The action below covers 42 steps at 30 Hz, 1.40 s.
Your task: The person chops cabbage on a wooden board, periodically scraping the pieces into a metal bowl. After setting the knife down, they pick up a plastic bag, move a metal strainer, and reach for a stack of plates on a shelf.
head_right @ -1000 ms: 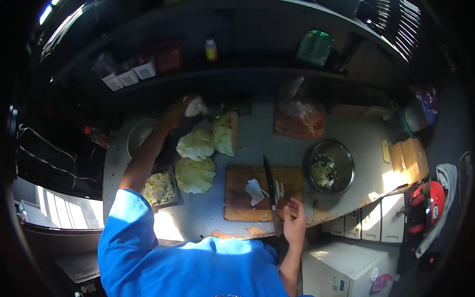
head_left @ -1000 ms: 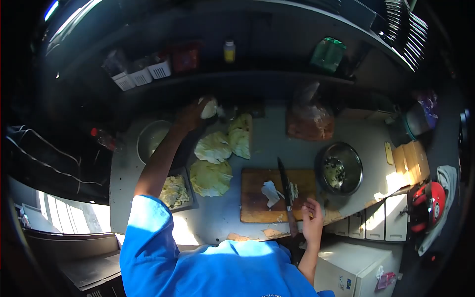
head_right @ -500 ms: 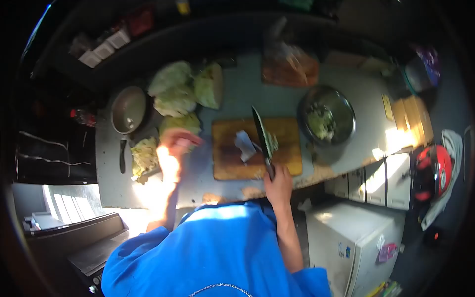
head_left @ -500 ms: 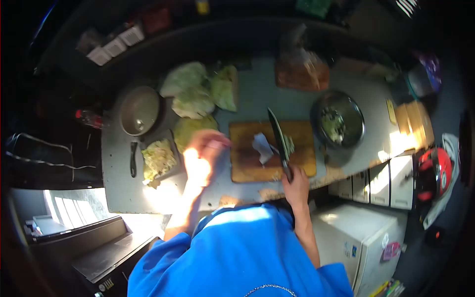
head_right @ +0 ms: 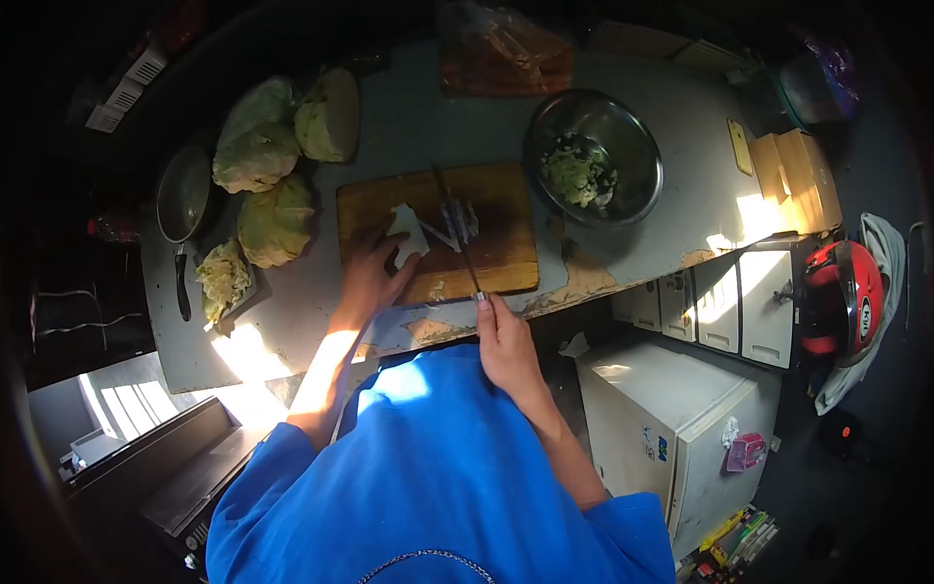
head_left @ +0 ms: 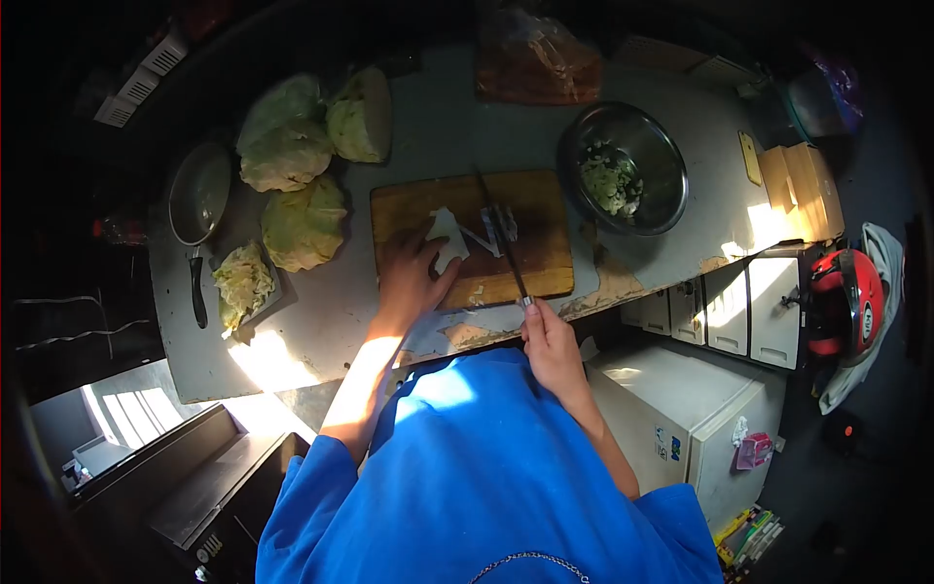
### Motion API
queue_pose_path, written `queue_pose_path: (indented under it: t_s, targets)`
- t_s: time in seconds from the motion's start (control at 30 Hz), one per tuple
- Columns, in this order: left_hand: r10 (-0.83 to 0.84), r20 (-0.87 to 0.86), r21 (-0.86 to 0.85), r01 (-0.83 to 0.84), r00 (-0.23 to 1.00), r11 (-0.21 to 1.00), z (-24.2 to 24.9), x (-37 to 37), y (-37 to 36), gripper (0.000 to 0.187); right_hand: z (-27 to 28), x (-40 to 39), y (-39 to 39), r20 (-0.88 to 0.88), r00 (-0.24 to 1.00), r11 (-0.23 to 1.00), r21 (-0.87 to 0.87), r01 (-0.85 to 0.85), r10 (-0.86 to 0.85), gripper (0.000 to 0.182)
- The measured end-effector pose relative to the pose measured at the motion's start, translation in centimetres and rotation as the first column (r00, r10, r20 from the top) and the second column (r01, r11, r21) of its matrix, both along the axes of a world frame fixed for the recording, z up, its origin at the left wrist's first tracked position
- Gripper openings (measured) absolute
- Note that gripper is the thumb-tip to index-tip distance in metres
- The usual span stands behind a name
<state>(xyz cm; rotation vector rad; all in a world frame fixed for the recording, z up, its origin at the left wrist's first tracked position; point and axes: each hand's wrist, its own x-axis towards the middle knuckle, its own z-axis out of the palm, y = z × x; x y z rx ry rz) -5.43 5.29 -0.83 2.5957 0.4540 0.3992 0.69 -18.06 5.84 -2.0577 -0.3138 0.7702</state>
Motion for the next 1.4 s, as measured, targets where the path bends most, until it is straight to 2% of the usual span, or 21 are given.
queue_pose_path:
  t_s: [0.07,0.13,0.2,0.3,0.53,0.6,0.87,1.07,1.13,1.33,1.4]
  targets:
    - [0.01,0.032,0.021,-0.011,0.999,1.0,-0.5,0.3,-0.3,0.036,-1.6,-0.9,-0.1,0.108,0.992,0.996,0.058,-0.069,0.063,0.033]
    - [0.019,0.061,0.05,-0.022,0.998,0.999,-0.9,0.5,-0.4,0.037,-2.7,-1.7,0.3,0.069,0.995,0.994,0.08,-0.072,0.067,0.029]
    - [0.024,-0.028,0.183,-0.019,0.999,0.983,-1.2,1.0,-1.1,0.043,-2.8,-2.0,0.9,0.117,0.989,0.988,0.118,-0.099,0.085,0.026]
    - [0.082,-0.115,0.214,-0.056,0.99,0.975,-1.6,1.0,-1.9,0.053,-1.4,-1.8,1.4,0.053,0.993,0.992,0.064,-0.112,0.109,0.028]
    - [0.124,-0.094,0.107,-0.114,0.988,0.988,-2.1,0.7,-2.4,0.058,-1.7,-3.7,2.5,-0.019,0.998,0.998,-0.021,-0.054,0.054,0.031]
    - [0.089,-0.141,0.191,-0.062,0.986,0.98,-2.4,0.7,-2.1,0.056,-2.1,-4.6,3.0,0.014,1.0,1.0,-0.015,-0.019,0.019,0.031]
    - [0.038,-0.126,0.201,-0.012,0.991,0.979,-2.5,0.2,-1.9,0.055,-2.5,-7.0,4.1,0.047,0.994,0.995,0.01,0.098,-0.099,0.024]
    - [0.036,-0.136,0.187,-0.01,0.99,0.982,-2.6,0.3,-1.8,0.056,-3.4,-7.4,3.9,0.147,0.984,0.995,-0.009,0.1,-0.097,0.024]
    - [0.043,-0.134,0.188,-0.017,0.99,0.982,-2.6,0.2,-1.9,0.055,-3.8,-7.3,3.9,0.186,0.979,0.993,-0.065,0.093,-0.08,0.025]
    - [0.063,-0.139,0.206,-0.034,0.988,0.978,-2.5,-0.2,-2.2,0.055,-3.5,-6.5,4.4,0.166,0.985,0.993,-0.102,0.06,-0.042,0.024]
    - [0.11,-0.126,0.186,-0.086,0.986,0.979,-2.9,-0.5,-2.3,0.057,-3.5,-6.1,4.3,0.192,0.98,0.994,-0.083,0.077,-0.06,0.025]
